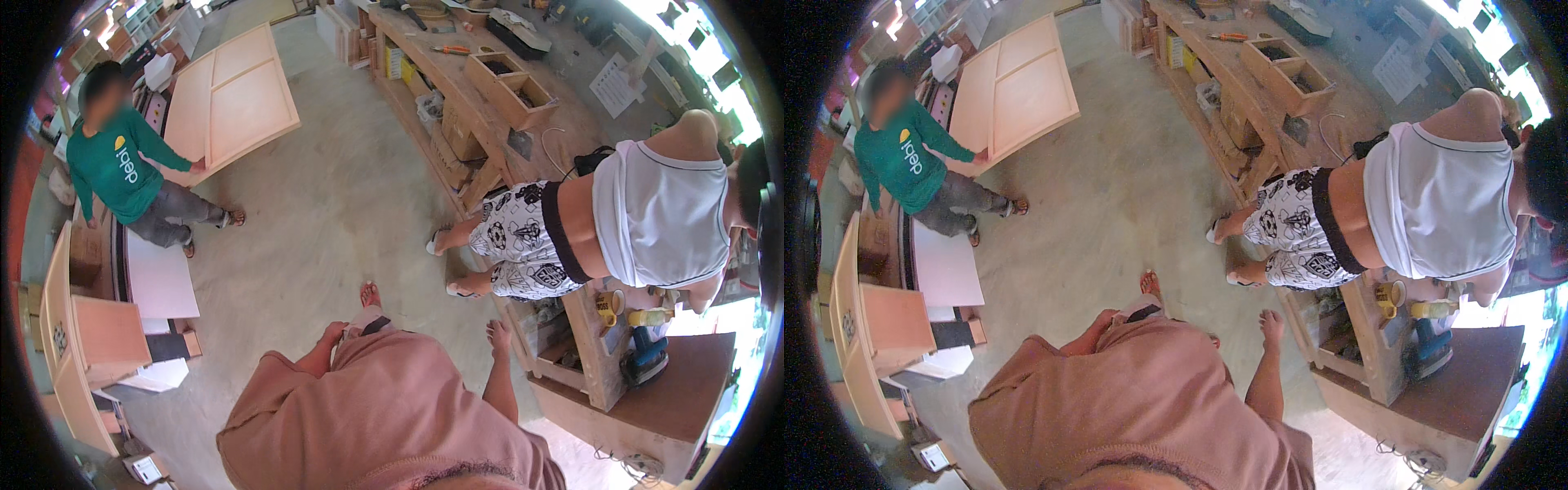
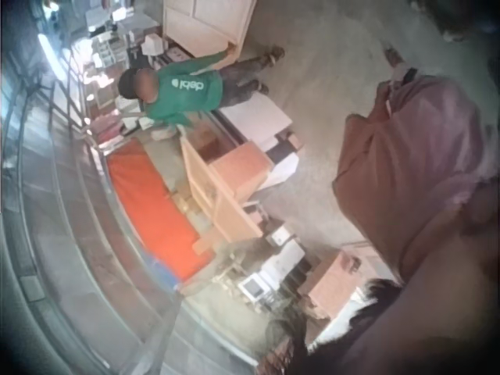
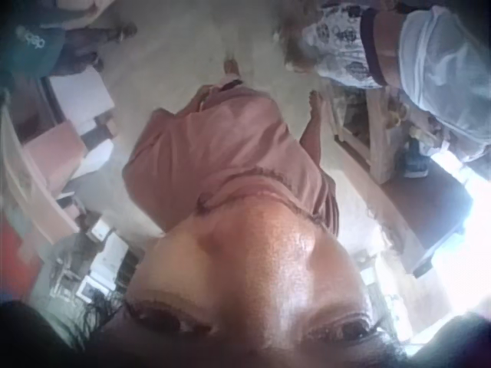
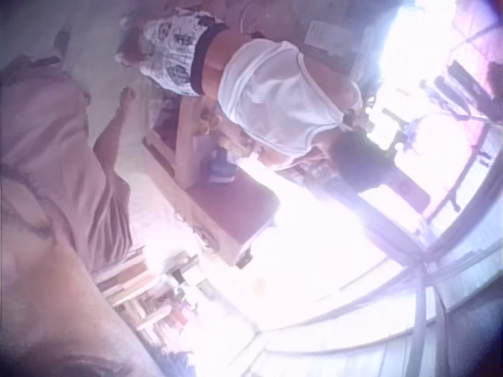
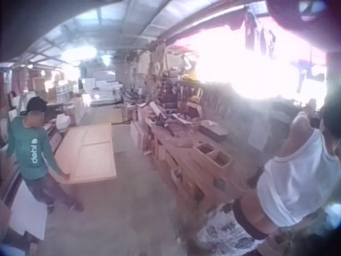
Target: The person assembles a wooden cabinet door by attaching a frame piece, then wipes the surface with a cloth and sands the edges with a sanding block. The person also uses a ruler to measure and align the frame.
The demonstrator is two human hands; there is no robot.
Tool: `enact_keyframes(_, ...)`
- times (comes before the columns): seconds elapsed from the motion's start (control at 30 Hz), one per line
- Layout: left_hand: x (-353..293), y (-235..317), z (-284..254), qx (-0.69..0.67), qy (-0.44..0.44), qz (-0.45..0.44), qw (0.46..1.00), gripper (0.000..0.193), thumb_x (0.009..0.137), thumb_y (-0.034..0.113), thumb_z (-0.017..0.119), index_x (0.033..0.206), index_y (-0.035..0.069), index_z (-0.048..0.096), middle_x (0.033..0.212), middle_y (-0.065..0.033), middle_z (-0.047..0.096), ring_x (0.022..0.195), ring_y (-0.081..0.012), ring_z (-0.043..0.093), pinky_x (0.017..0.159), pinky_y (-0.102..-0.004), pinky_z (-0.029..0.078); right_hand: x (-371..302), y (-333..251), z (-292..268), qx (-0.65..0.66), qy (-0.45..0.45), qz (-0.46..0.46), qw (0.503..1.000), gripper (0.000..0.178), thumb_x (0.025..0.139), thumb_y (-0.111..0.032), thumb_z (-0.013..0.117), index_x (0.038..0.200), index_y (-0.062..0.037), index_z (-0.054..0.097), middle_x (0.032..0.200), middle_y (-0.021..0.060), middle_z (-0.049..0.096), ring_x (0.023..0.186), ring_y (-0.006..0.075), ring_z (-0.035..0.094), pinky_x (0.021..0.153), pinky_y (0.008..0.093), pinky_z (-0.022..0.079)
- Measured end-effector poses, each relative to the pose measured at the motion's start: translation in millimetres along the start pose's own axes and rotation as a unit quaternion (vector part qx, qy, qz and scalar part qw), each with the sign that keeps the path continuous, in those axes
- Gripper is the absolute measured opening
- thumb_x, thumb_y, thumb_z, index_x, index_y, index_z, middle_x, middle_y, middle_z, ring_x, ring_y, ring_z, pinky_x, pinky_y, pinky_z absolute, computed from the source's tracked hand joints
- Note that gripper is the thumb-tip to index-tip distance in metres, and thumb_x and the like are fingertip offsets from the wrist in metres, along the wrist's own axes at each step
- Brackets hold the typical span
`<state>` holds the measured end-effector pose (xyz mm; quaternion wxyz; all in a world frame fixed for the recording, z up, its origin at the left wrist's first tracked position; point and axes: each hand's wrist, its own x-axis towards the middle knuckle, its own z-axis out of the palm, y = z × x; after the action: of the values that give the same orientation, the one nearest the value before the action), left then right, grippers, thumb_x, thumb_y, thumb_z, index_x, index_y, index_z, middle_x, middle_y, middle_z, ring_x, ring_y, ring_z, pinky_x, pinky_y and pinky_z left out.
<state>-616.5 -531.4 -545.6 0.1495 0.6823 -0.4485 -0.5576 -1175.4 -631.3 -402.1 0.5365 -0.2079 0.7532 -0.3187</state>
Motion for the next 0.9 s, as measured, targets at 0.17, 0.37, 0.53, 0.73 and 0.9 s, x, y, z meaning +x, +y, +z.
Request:
enact_keyframes(0.17, 49.3, 8.0, -67.1, 0.16, 0.021, 0.087, 0.983, 0.043, 0.095, 0.039, 0.061, 0.113, 0.001, 0.07, 0.095, -0.0137, 0.075, 0.082, -0.0285, 0.071, 0.079, -0.0405, 0.058, 1.9, -19.6, 80.3, -0.056, -0.072, 0.048, 0.995, 0.024, 0.093, -0.031, 0.066, 0.11, -0.0139, 0.069, 0.094, 0.0001, 0.07, 0.079, 0.0111, 0.063, 0.07, 0.0308, 0.048)
enact_keyframes(0.37, 39.0, 102.4, -155.1, -0.183, 0.13, -0.122, 0.967, 0.037, 0.096, 0.04, 0.063, 0.117, 0.009, 0.066, 0.102, -0.0057, 0.072, 0.085, -0.0165, 0.067, 0.068, -0.0317, 0.052, 27.4, -25.3, 118.8, -0.066, -0.055, 0.122, 0.989, 0.02, 0.092, -0.027, 0.064, 0.107, -0.0137, 0.065, 0.091, 0.0011, 0.068, 0.073, 0.0121, 0.061, 0.061, 0.0329, 0.047)
enact_keyframes(0.53, 51.8, 48.3, -176.2, 0.17, 0.118, -0.041, 0.977, 0.027, 0.089, 0.029, 0.067, 0.108, 0.009, 0.066, 0.099, -0.0075, 0.072, 0.09, -0.0241, 0.069, 0.073, -0.038, 0.056, 55.0, -67.0, 140.2, -0.077, -0.055, 0.145, 0.985, 0.017, 0.091, -0.027, 0.066, 0.104, -0.0174, 0.064, 0.089, -0.0008, 0.066, 0.071, 0.0123, 0.059, 0.061, 0.0329, 0.045)
enact_keyframes(0.73, 49.1, 27.2, -147.0, 0.342, -0.01, -0.042, 0.939, 0.024, 0.087, 0.026, 0.068, 0.104, 0.01, 0.073, 0.103, -0.0197, 0.072, 0.104, -0.0383, 0.07, 0.086, -0.0492, 0.059, 134.8, -86.5, 179.9, -0.109, -0.066, 0.184, 0.975, 0.022, 0.091, -0.032, 0.069, 0.102, -0.0138, 0.063, 0.087, 0.0001, 0.065, 0.069, 0.015, 0.059, 0.061, 0.0345, 0.046)
enact_keyframes(0.9, 61.0, 41.6, -148.4, 0.154, -0.001, -0.127, 0.98, 0.043, 0.084, 0.041, 0.069, 0.116, 0.014, 0.075, 0.115, -0.0166, 0.073, 0.109, -0.0352, 0.069, 0.094, -0.0457, 0.056, 197.4, -141.8, 247.7, -0.146, -0.112, 0.19, 0.964, 0.023, 0.092, -0.033, 0.069, 0.103, -0.0137, 0.064, 0.086, -0.0002, 0.065, 0.07, 0.0148, 0.059, 0.062, 0.0329, 0.046)
